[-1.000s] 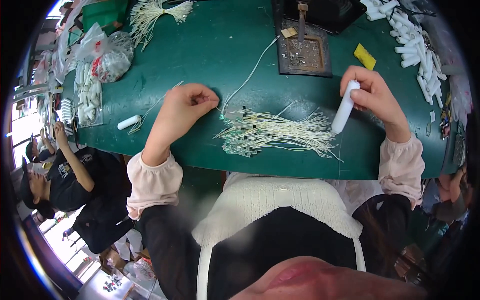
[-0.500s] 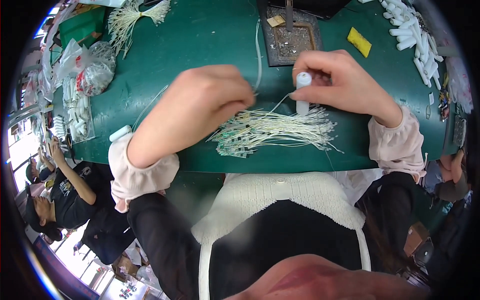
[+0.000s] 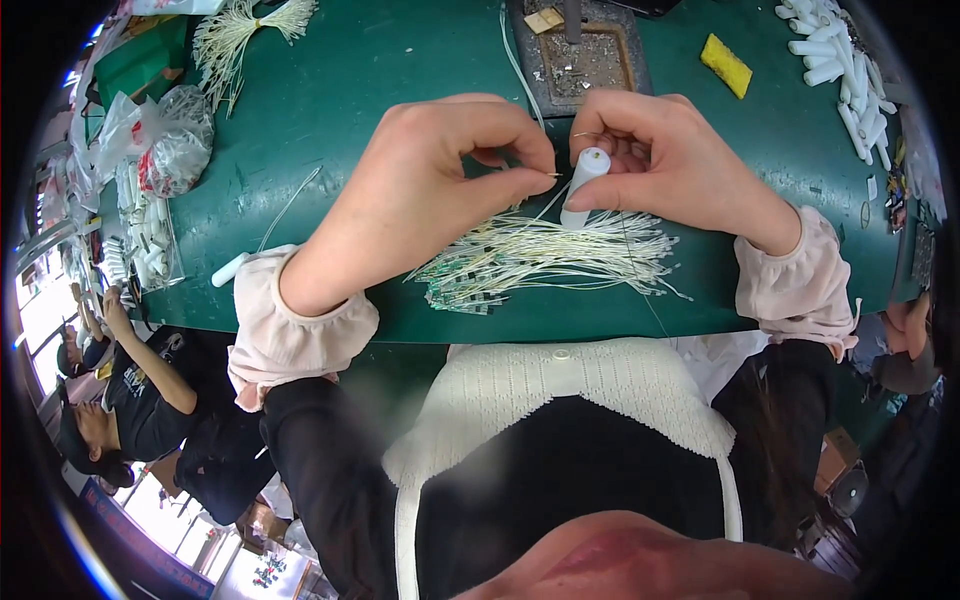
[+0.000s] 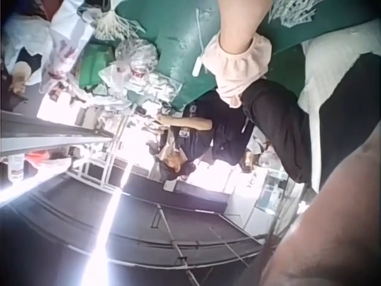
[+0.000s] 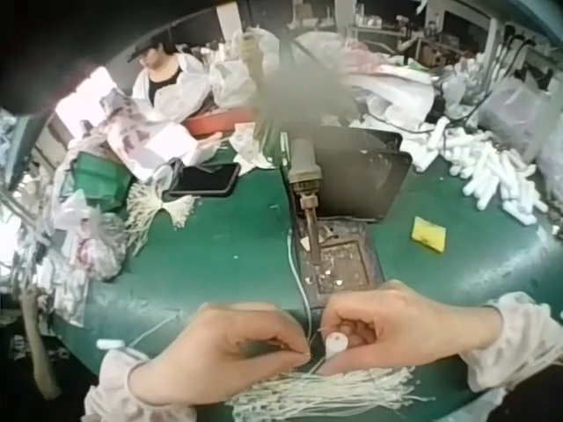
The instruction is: Assembling small electronic components by connecting thin wires to a white cylindrical plastic housing.
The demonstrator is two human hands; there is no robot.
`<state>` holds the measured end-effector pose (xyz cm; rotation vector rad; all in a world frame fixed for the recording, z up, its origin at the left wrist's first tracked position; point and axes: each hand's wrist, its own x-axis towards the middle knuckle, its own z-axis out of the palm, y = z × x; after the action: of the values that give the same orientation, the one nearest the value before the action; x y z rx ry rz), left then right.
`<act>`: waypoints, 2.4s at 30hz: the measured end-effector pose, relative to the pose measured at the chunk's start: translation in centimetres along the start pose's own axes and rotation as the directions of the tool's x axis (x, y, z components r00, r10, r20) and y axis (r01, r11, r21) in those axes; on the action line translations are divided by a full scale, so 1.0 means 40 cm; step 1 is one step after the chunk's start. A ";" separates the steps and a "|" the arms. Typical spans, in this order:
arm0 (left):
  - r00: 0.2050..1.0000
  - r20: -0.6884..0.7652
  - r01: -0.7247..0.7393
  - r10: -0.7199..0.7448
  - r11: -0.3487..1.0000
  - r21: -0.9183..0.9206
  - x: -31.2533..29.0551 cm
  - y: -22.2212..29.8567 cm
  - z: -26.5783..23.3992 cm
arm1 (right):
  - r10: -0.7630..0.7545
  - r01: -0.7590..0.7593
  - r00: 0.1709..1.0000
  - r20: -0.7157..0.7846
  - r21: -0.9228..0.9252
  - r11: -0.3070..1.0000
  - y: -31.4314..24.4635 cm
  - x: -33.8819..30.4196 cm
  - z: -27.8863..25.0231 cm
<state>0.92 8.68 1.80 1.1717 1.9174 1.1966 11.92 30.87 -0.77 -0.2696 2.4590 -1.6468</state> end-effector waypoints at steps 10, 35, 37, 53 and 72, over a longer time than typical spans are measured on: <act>0.990 0.014 0.142 -0.143 0.989 0.050 -0.006 0.022 0.010 | 0.038 -0.038 0.999 -0.021 0.034 0.999 -0.028 -0.006 0.006; 0.968 -0.125 -0.078 0.216 0.739 0.669 -0.104 0.008 -0.172 | -0.207 0.202 0.978 -0.028 -0.118 0.972 -0.010 -0.015 -0.001; 0.972 -0.234 0.196 -0.027 0.642 0.741 -0.232 0.017 -0.242 | -0.161 0.157 0.986 -0.046 -0.079 0.984 -0.024 -0.012 0.007; 0.526 -0.686 0.673 -0.502 0.739 -0.026 -0.842 -0.120 -0.274 | -0.139 0.138 0.990 -0.003 -0.084 0.987 0.001 -0.023 -0.007; -0.043 -0.672 0.426 -0.740 0.595 -0.682 -1.509 -0.245 -0.012 | -0.088 0.079 0.994 -0.066 -0.132 0.988 0.044 -0.069 -0.052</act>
<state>23.48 -47.72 -5.23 -0.9566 2.4216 1.6344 14.01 34.08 -1.52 -0.3407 2.6466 -1.5562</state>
